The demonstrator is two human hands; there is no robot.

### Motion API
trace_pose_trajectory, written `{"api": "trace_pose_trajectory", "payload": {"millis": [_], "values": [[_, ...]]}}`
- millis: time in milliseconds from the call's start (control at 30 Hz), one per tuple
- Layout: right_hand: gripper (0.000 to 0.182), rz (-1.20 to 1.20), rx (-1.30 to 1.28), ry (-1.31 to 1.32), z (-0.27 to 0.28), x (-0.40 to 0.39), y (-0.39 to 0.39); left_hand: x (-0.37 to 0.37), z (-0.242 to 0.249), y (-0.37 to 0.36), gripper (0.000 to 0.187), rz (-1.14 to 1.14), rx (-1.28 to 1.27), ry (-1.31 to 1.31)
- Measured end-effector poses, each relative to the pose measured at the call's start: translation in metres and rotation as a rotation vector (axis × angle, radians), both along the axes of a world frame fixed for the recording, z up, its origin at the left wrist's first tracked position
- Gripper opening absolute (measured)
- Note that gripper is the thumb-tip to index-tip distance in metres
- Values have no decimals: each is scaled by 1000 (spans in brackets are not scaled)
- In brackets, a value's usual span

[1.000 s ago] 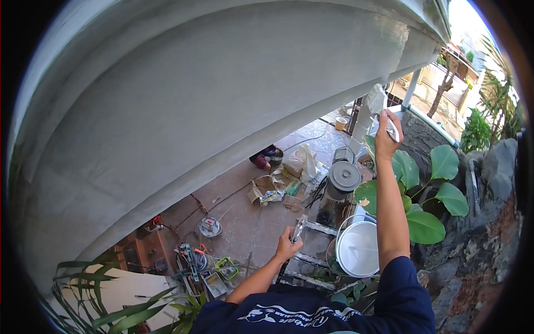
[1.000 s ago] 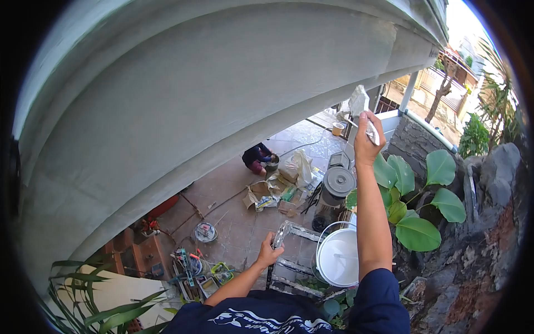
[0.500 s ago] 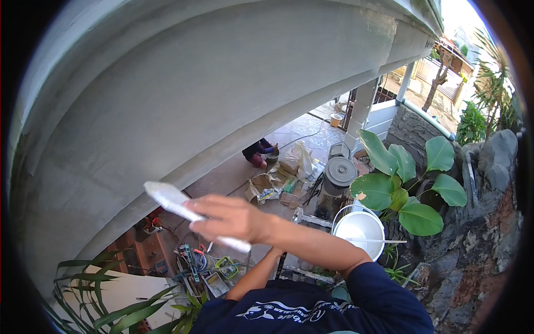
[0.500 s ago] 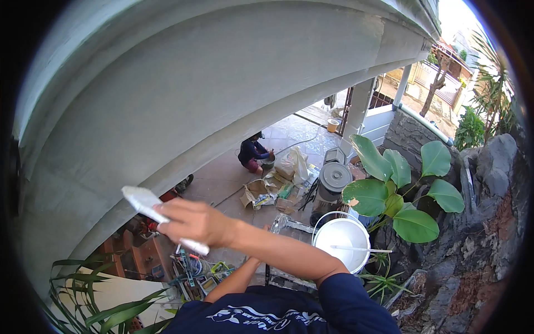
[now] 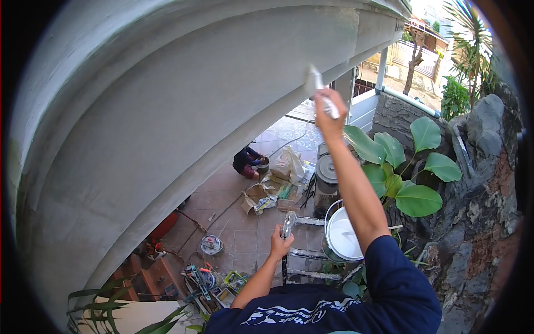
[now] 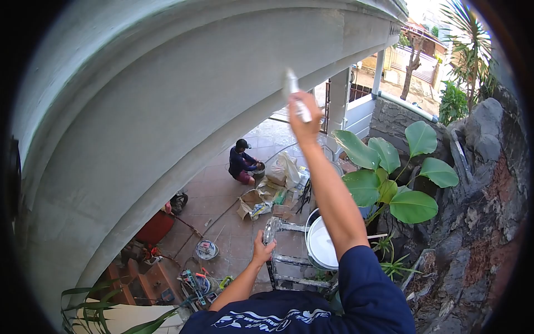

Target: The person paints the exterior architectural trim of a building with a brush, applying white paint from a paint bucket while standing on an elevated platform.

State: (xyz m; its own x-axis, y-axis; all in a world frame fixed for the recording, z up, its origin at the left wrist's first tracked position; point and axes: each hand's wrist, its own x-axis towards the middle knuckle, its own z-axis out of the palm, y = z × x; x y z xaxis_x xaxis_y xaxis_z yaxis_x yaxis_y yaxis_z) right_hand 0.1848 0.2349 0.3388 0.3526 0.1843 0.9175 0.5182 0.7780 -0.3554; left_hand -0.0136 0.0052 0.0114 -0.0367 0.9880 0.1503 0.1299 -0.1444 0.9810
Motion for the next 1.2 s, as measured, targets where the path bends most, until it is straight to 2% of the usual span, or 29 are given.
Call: {"api": "trace_pose_trajectory", "payload": {"millis": [100, 133, 167, 233, 267, 300, 400, 467, 533, 567, 600, 667, 700, 767, 900, 1200], "values": [[9, 184, 90, -137, 10, -86, -93, 1, 3, -2, 30, -9, -9, -33], [10, 414, -33, -127, 2, -104, -131, 2, 11, -5, 29, -2, 6, -24], [11, 541, 72, -269, -1, -112, -158, 5, 16, -4, 28, 1, 27, -17], [13, 955, -18, -176, -23, -134, -207, -2, -5, -8, 35, -36, -274, -377], [13, 1018, -145, -182, -32, -131, -230, -5, -13, -5, 40, -51, -260, -238], [16, 1015, -146, -188, -38, -122, -244, -9, -20, -3, 46, -63, -244, -99], [16, 871, -241, 13, -62, -82, -265, 0, 13, 0, 37, -40, -118, -118], [15, 719, -414, 97, -78, -33, -273, 12, 41, -6, 31, -22, -60, -135], [19, 635, -640, 376, -86, 12, -285, 9, 25, -7, 28, -51, -96, -155], [21, 598, -694, 475, -98, 35, -288, -1, 6, -5, 28, -90, -156, -165], [22, 518, -673, 517, -93, 55, -297, -1, 8, -8, 28, -91, -149, -164], [15, 262, -704, 399, -97, 97, -315, 4, 20, -8, 28, -86, -132, -168], [15, 227, -712, 418, -102, 110, -322, 5, 21, -7, 28, -96, -126, -188], [16, 189, -820, 249, -94, 130, -334, 4, 21, -6, 28, -103, -121, -196], [12, 194, -1090, 54, -103, 129, -328, 5, 24, -8, 28, -99, -125, -193], [14, 270, -1366, -179, -157, 98, -287, 6, 19, -6, 25, -59, -140, -230]]}}
